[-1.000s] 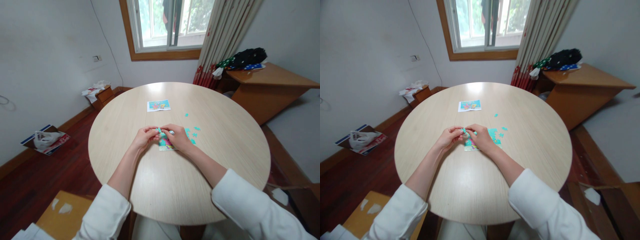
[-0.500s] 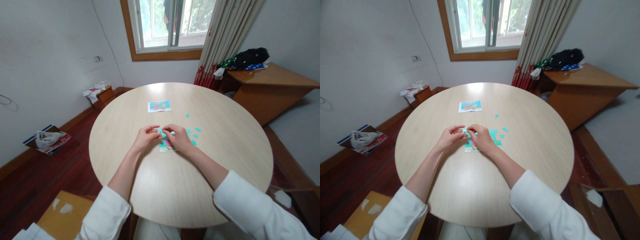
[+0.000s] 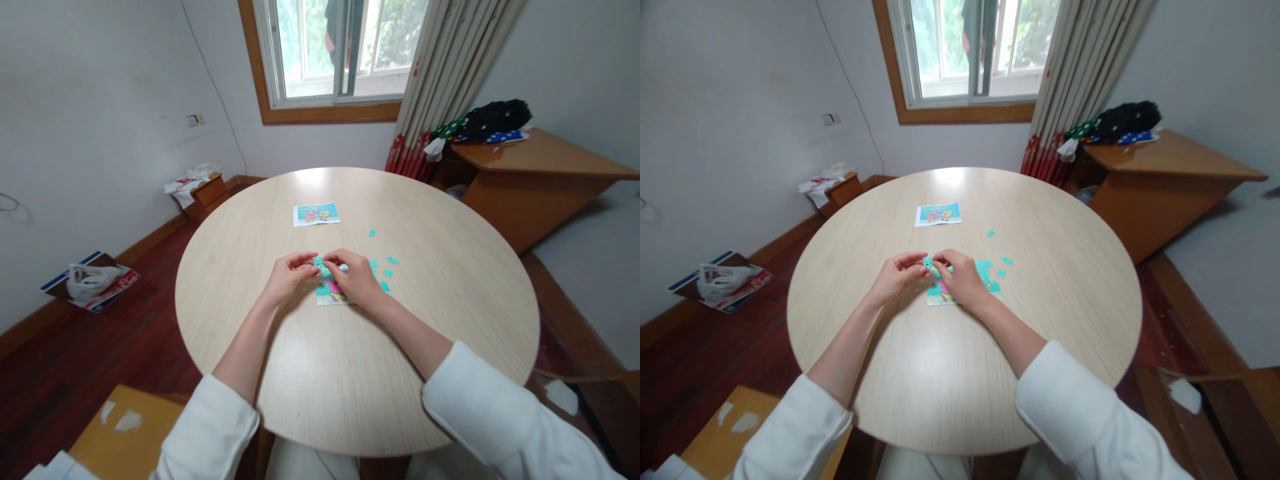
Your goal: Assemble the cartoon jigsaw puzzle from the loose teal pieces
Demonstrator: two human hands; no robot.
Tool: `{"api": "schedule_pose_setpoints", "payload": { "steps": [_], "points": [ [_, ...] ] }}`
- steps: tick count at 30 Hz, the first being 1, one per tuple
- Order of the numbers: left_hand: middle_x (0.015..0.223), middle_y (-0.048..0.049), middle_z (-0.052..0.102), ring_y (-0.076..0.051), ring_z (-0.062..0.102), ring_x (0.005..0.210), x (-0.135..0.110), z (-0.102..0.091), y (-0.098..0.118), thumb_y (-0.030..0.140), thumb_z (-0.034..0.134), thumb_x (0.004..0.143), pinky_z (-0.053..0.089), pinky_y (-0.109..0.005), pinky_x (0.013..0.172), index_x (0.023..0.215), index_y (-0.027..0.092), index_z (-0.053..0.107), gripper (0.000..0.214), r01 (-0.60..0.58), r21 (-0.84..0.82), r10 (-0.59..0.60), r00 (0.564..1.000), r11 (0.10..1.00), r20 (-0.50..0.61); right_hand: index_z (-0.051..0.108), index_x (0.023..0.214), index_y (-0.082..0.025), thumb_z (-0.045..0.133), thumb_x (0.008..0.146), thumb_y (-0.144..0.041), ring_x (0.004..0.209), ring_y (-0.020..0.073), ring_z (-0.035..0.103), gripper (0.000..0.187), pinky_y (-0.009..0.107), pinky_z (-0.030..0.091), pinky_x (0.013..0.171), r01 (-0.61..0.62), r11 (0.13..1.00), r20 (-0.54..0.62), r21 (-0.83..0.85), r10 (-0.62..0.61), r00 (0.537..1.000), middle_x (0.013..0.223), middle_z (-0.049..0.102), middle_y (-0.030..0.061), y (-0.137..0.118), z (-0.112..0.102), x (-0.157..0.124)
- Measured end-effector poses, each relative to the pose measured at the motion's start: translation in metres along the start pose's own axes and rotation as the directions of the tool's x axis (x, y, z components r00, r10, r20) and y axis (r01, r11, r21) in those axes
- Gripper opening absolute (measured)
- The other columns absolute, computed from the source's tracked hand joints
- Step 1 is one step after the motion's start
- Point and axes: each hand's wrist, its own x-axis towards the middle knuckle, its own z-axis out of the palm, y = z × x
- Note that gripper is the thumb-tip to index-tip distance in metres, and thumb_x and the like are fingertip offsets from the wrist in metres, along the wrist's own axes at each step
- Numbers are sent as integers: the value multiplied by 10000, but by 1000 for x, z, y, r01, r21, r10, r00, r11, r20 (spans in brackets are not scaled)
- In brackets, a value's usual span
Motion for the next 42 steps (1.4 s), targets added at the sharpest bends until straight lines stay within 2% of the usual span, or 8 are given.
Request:
{"api": "schedule_pose_setpoints", "payload": {
  "steps": [16, 28, 42],
  "points": [
    [660, -12, 668, -112, 613, 582, 0, 2, 0, 255, 824, 448, 516, -278, 662, 783, 126, 677, 388, -21, -18, 20, 999, 1000, -30, 651, 811, -169, 519, 806, -184, 705, 142, 626, 133, 273, 493, 691, 11, 1000, -3, -5, -11, 1000, 799, 692, 52, 1, 1, -1],
    [615, 1, 651, -115, 608, 546, -1, 2, 0, 319, 824, 469, 518, -270, 601, 804, 126, 667, 418, -40, 13, 40, 999, 999, 1, 642, 789, -170, 543, 798, -220, 692, 140, 622, 111, 282, 500, 680, 2, 1000, -14, -1, -2, 1000, 765, 683, 44, -2, 0, -2],
    [678, -13, 656, -124, 618, 595, 0, 2, -2, 252, 813, 468, 528, -290, 636, 796, 131, 682, 373, -49, 42, 49, 999, 998, -8, 645, 779, -177, 538, 797, -203, 680, 143, 622, 112, 281, 499, 671, 12, 1000, 2, -13, -12, 1000, 757, 686, 46, 0, 0, -1]
  ]
}}
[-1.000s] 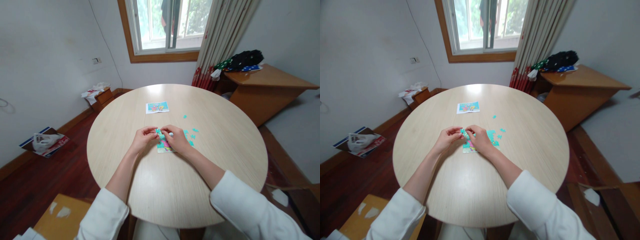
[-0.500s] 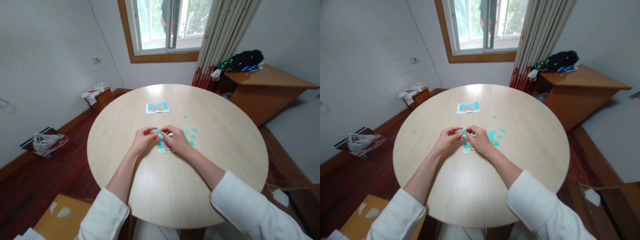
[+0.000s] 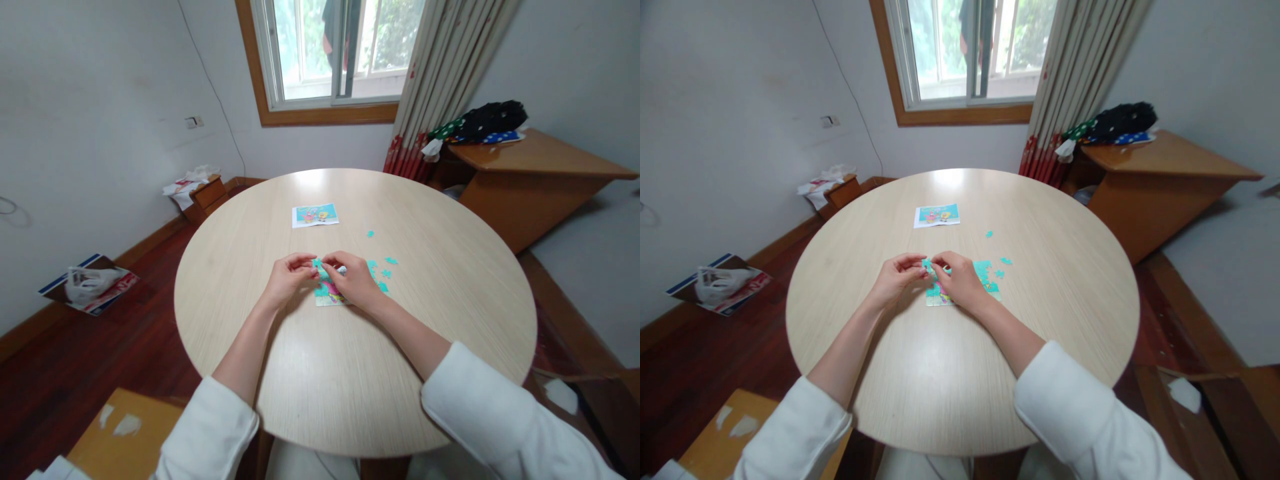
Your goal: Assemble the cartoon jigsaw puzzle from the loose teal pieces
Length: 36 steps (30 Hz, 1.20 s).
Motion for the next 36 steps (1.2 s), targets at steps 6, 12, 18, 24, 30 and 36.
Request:
{"api": "schedule_pose_setpoints", "payload": {
  "steps": [6, 12, 18, 24, 30, 36],
  "points": [
    [690, -32, 666, -134, 627, 603, -1, 0, 1, 233, 813, 476, 521, -296, 641, 782, 120, 672, 356, 12, -5, -12, 1000, 1000, -4, 641, 776, -172, 537, 793, -185, 675, 141, 619, 106, 275, 493, 670, -2, 1000, 2, 5, 2, 1000, 748, 683, 43, -1, 0, 0],
    [689, -46, 674, -141, 634, 604, -3, 1, 3, 220, 813, 479, 519, -306, 651, 762, 113, 664, 338, 25, -12, -25, 1000, 1000, -13, 644, 782, -171, 528, 791, -184, 677, 142, 616, 116, 276, 487, 676, -13, 1000, 11, 14, 13, 1000, 758, 685, 45, -1, 0, 0],
    [673, -40, 671, -145, 633, 592, -3, 1, 3, 211, 818, 453, 517, -306, 631, 753, 109, 652, 358, 27, -14, -28, 999, 1000, -28, 648, 780, -164, 516, 791, -179, 678, 143, 614, 133, 273, 479, 681, -23, 1000, 27, 15, 22, 999, 764, 687, 51, 0, 0, 0],
    [665, -29, 668, -140, 627, 589, -2, 1, 2, 232, 817, 456, 521, -312, 637, 749, 115, 649, 358, 15, 10, -15, 1000, 1000, -26, 646, 779, -153, 499, 802, -160, 691, 134, 612, 148, 255, 471, 684, -3, 1000, 10, -6, 3, 1000, 773, 688, 58, 0, 0, 1],
    [620, -17, 658, -133, 617, 568, -2, 2, 2, 252, 816, 474, 516, -294, 604, 748, 123, 637, 352, -5, 25, 6, 1000, 1000, -15, 648, 791, -164, 524, 795, -167, 688, 134, 616, 123, 258, 478, 671, -14, 1000, 16, 13, 14, 1000, 775, 685, 47, -2, -1, 1],
    [602, -8, 641, -137, 613, 556, -1, 1, 1, 255, 823, 459, 520, -304, 592, 734, 125, 633, 359, 0, 18, 1, 1000, 1000, -7, 647, 773, -161, 556, 782, -179, 673, 130, 608, 94, 262, 478, 671, -41, 998, 16, 38, 41, 999, 745, 676, 37, -3, -1, 0]
  ]
}}
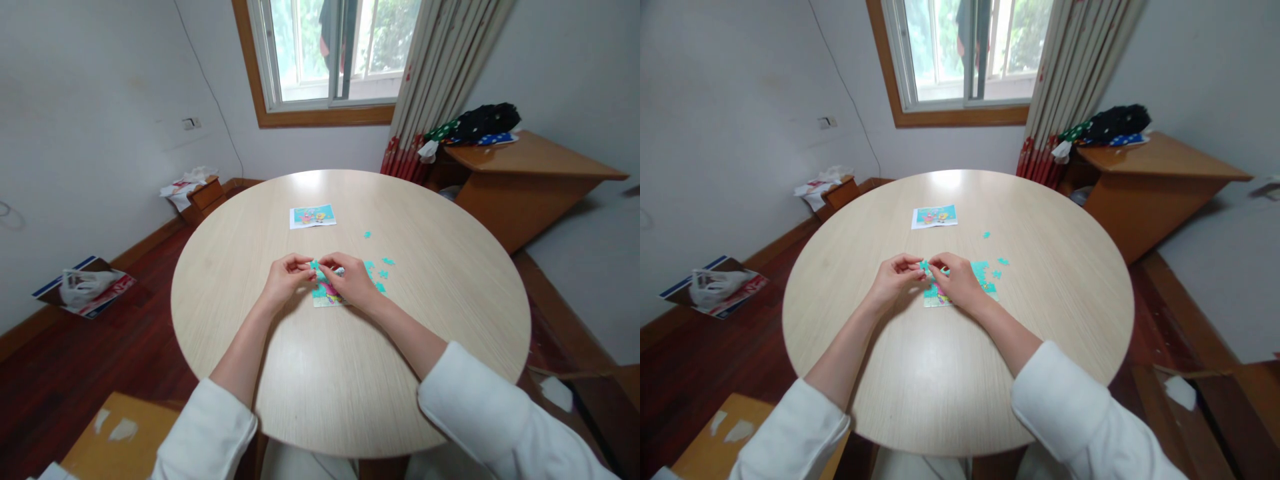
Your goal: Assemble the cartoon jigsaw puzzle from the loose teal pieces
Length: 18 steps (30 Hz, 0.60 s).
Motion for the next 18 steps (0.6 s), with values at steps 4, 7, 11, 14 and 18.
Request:
{"api": "schedule_pose_setpoints", "payload": {
  "steps": [4, 7, 11, 14, 18],
  "points": [
    [607, -9, 640, -132, 615, 561, 1, -1, -1, 247, 824, 463, 515, -290, 594, 740, 123, 632, 359, -11, 0, 11, 1000, 1000, 9, 647, 769, -160, 550, 787, -177, 671, 128, 604, 100, 261, 476, 672, 0, 1000, 2, 9, 0, 1000, 741, 673, 36, 1, 0, 0],
    [605, -7, 637, -129, 612, 558, 1, -1, -1, 247, 822, 466, 514, -284, 586, 736, 123, 625, 356, -18, 2, 18, 1000, 1000, 19, 646, 774, -154, 549, 789, -175, 668, 127, 602, 100, 260, 474, 674, 1, 1000, 3, 6, -1, 1000, 739, 672, 39, 1, 1, -1],
    [599, -5, 633, -137, 614, 552, 0, 0, -1, 273, 818, 479, 521, -299, 581, 747, 127, 607, 371, -11, 7, 10, 999, 1000, 37, 641, 774, -158, 539, 794, -173, 668, 124, 601, 106, 256, 472, 673, -4, 1000, 15, 6, 4, 1000, 740, 672, 37, 0, 0, -1],
    [606, -4, 636, -133, 617, 549, 0, 0, -1, 273, 812, 495, 521, -293, 583, 766, 126, 600, 374, 2, 16, -3, 999, 1000, 39, 638, 767, -164, 535, 795, -179, 667, 125, 600, 107, 257, 471, 671, -13, 1000, 16, 2, 13, 1000, 734, 670, 32, 1, 0, 0],
    [600, 2, 633, -131, 616, 541, -1, 1, -1, 286, 810, 502, 522, -292, 577, 765, 130, 587, 378, 12, 25, -14, 999, 1000, 46, 639, 772, -160, 529, 794, -180, 670, 125, 600, 114, 259, 470, 671, -30, 1000, 22, 2, 30, 999, 740, 672, 36, 2, -1, -1]
  ]
}}
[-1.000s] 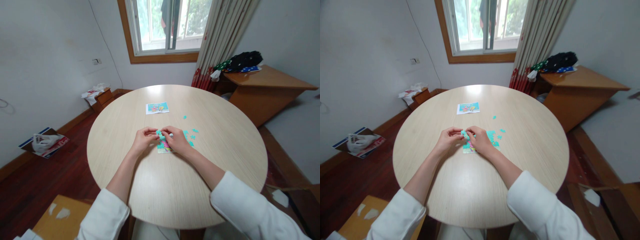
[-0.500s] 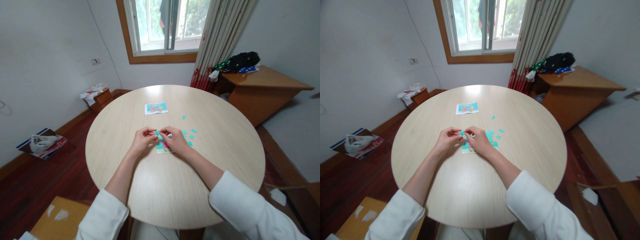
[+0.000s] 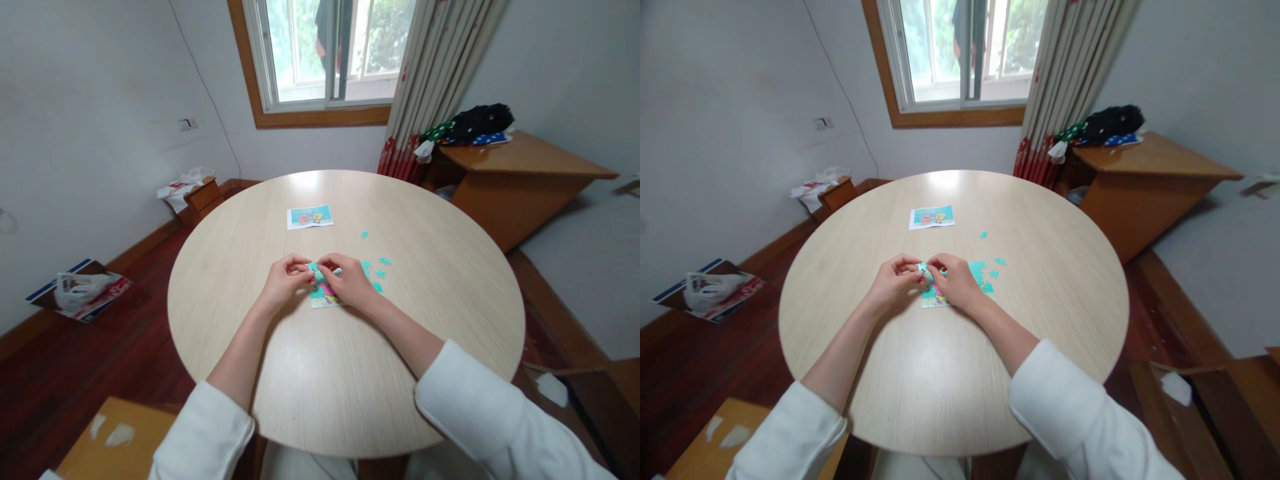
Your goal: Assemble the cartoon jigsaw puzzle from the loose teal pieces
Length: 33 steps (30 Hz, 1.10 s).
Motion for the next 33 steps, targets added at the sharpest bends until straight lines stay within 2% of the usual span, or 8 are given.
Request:
{"api": "schedule_pose_setpoints", "payload": {
  "steps": [12, 22, 33],
  "points": [
    [635, 2, 637, -127, 622, 578, 3, -3, -4, 293, 807, 509, 527, -283, 590, 773, 138, 597, 372, 6, -3, -6, 1000, 1000, 4, 641, 773, -157, 533, 790, -177, 662, 116, 597, 111, 250, 471, 659, -30, 1000, 35, 0, 30, 999, 740, 676, 33, -2, -1, 0],
    [711, -47, 672, -146, 641, 619, 2, -2, -2, 278, 827, 479, 528, -305, 650, 810, 123, 647, 408, 48, -67, -49, 999, 997, -14, 636, 772, -158, 535, 790, -161, 661, 114, 587, 102, 251, 465, 656, -40, 999, 51, 3, 40, 998, 732, 666, 27, -3, 0, 0],
    [692, -33, 671, -131, 636, 601, 3, -3, -2, 261, 817, 490, 528, -289, 643, 809, 122, 638, 391, 39, -80, -38, 999, 996, 9, 637, 757, -153, 545, 778, -154, 648, 109, 579, 94, 238, 458, 632, -46, 999, 63, -1, 46, 997, 719, 662, 23, -7, -1, 0]
  ]
}}
